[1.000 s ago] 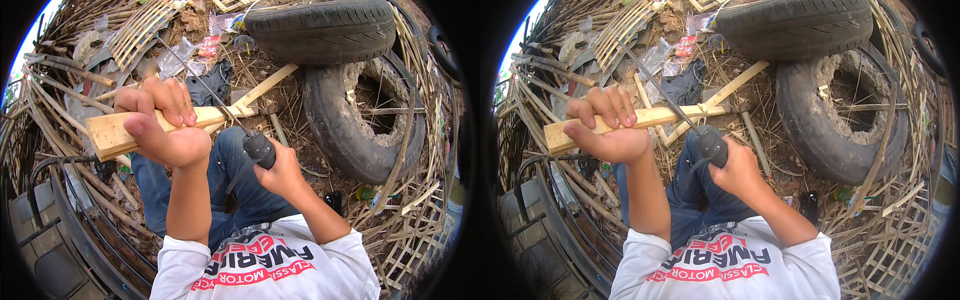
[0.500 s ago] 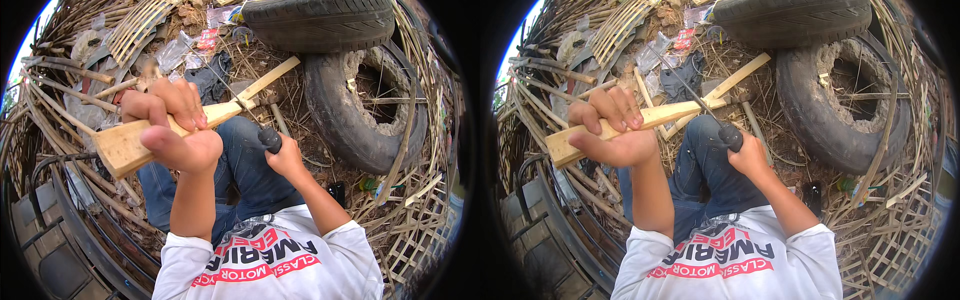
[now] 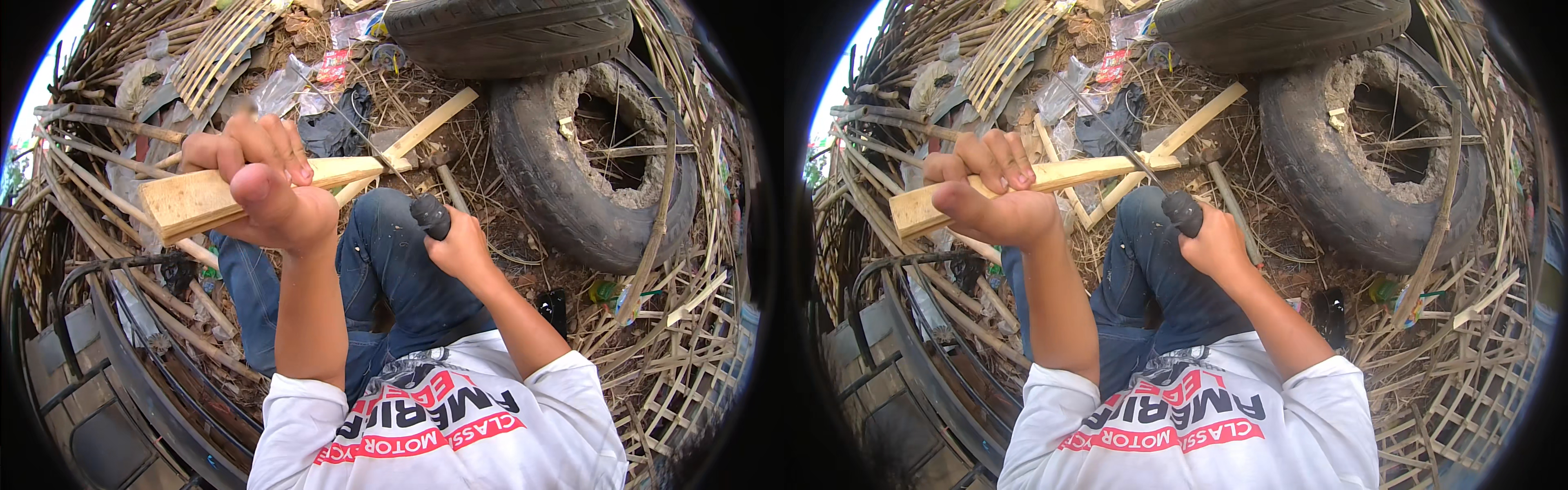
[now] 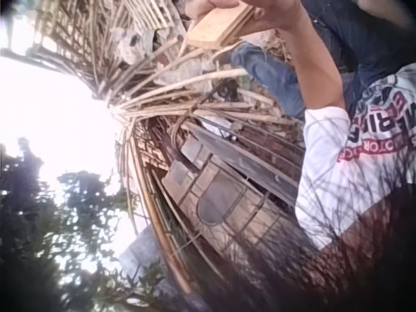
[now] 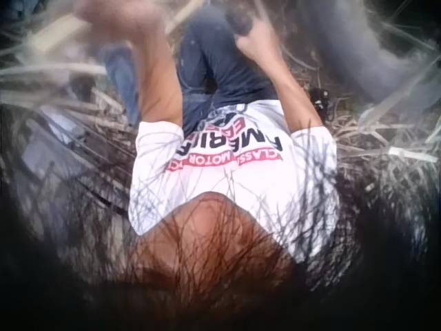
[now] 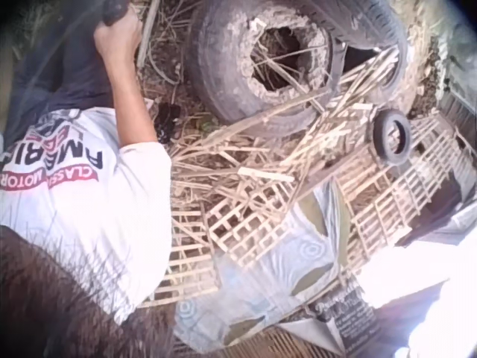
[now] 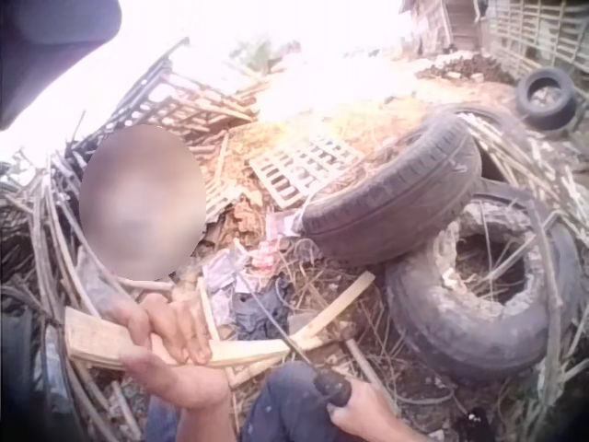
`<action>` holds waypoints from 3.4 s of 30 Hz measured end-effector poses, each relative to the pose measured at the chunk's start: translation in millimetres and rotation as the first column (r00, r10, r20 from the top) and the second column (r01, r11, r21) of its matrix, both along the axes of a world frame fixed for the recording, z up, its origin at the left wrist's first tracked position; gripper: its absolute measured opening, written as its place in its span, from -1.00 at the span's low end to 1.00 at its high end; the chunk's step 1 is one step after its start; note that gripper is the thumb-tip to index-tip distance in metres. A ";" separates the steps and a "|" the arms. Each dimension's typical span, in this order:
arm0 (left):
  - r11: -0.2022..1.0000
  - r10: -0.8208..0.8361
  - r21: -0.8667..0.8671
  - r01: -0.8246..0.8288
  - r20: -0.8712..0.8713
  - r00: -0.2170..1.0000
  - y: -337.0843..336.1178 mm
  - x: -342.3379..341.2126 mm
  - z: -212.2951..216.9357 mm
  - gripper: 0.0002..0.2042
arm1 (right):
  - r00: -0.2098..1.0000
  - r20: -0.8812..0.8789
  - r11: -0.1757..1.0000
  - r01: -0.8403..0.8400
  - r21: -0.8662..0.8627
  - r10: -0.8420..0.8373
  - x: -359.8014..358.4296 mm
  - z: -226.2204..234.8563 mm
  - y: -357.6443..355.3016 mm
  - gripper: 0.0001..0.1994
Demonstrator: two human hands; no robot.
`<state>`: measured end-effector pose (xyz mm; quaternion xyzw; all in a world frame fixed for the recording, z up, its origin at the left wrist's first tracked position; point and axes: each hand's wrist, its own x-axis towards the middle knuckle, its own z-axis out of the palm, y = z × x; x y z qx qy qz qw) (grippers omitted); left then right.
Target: The person carves and strips a length of bamboo using a machete while sitting on the ground.
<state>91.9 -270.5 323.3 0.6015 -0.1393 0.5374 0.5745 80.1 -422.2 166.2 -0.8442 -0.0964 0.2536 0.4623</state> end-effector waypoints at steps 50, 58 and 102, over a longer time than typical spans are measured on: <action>0.992 0.102 0.075 -0.099 -0.035 0.994 26.0 11.6 -0.6 -0.71 | 0.986 0.160 0.984 0.006 0.179 -0.035 12.6 27.3 32.7 -0.71; 0.997 0.054 0.055 -0.052 -0.038 0.998 23.6 11.1 0.5 -0.69 | 0.982 0.186 0.987 0.012 0.158 -0.042 19.2 22.8 24.7 -0.72; 0.997 0.075 0.036 -0.073 -0.046 0.996 32.0 3.1 -1.4 -0.61 | 0.972 0.194 0.986 0.113 0.119 -0.135 14.9 -8.1 -0.1 -0.71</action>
